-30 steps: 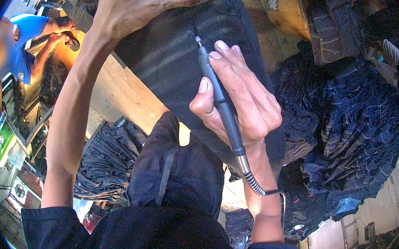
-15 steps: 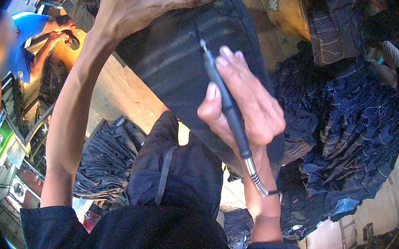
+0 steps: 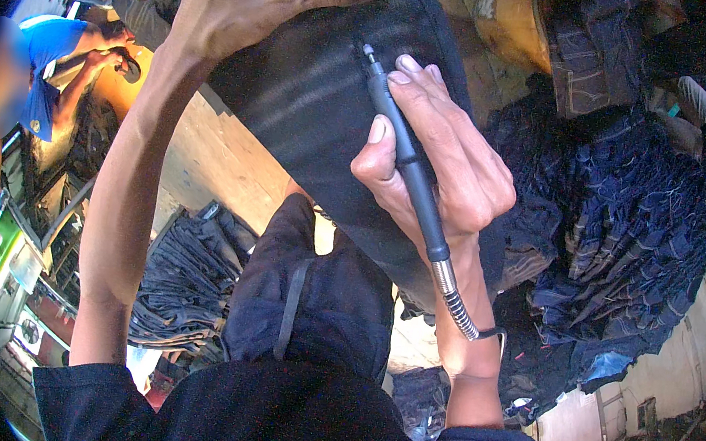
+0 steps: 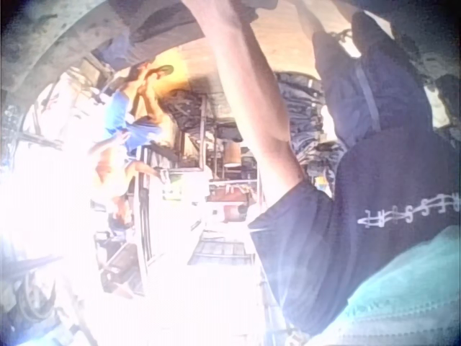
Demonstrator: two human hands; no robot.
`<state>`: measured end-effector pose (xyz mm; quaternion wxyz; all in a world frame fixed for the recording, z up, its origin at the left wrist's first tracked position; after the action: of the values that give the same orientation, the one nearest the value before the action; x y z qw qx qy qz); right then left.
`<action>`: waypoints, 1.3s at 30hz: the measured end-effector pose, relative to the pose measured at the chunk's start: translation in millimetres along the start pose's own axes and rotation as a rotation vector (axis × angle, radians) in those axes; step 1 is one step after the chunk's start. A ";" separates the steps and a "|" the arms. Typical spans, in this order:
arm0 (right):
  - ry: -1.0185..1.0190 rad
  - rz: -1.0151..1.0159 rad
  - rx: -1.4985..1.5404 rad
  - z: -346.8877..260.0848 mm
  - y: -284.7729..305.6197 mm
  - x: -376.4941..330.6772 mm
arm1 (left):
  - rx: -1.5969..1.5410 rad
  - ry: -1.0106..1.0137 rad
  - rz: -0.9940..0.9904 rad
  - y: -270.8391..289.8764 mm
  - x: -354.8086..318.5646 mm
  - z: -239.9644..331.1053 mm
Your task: The person uses a rotary grinding tool to distress a pair of black jeans on a wooden workbench. They repeatedly grind specific areas to create worn patterns, then flip and reposition the jeans to work on different sections.
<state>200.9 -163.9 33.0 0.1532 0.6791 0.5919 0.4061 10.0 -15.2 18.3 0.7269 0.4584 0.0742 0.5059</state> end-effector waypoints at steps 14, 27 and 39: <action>-0.048 0.016 -0.021 -1.7 8.1 -15.1 | 0.024 0.044 -0.066 4.5 2.6 6.3; -0.052 -0.001 0.036 -13.9 4.0 -15.4 | 0.010 0.062 -0.064 0.8 0.9 -0.7; 0.026 -0.033 -0.013 -13.9 -8.8 -1.0 | -0.002 0.052 -0.028 3.9 -1.8 0.3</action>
<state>184.8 -166.5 35.2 0.1567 0.6629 0.6024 0.4160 6.7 -16.6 20.7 0.7322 0.4432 0.0989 0.5077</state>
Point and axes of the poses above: each hand's wrist, its own x-axis towards the middle knuckle, its own y-axis out of the back of the hand, z = x × y, the point moved 2 cm from there along x, towards the middle knuckle, and after that the axes turned 5 degrees about -x, right-handed, at the moved point
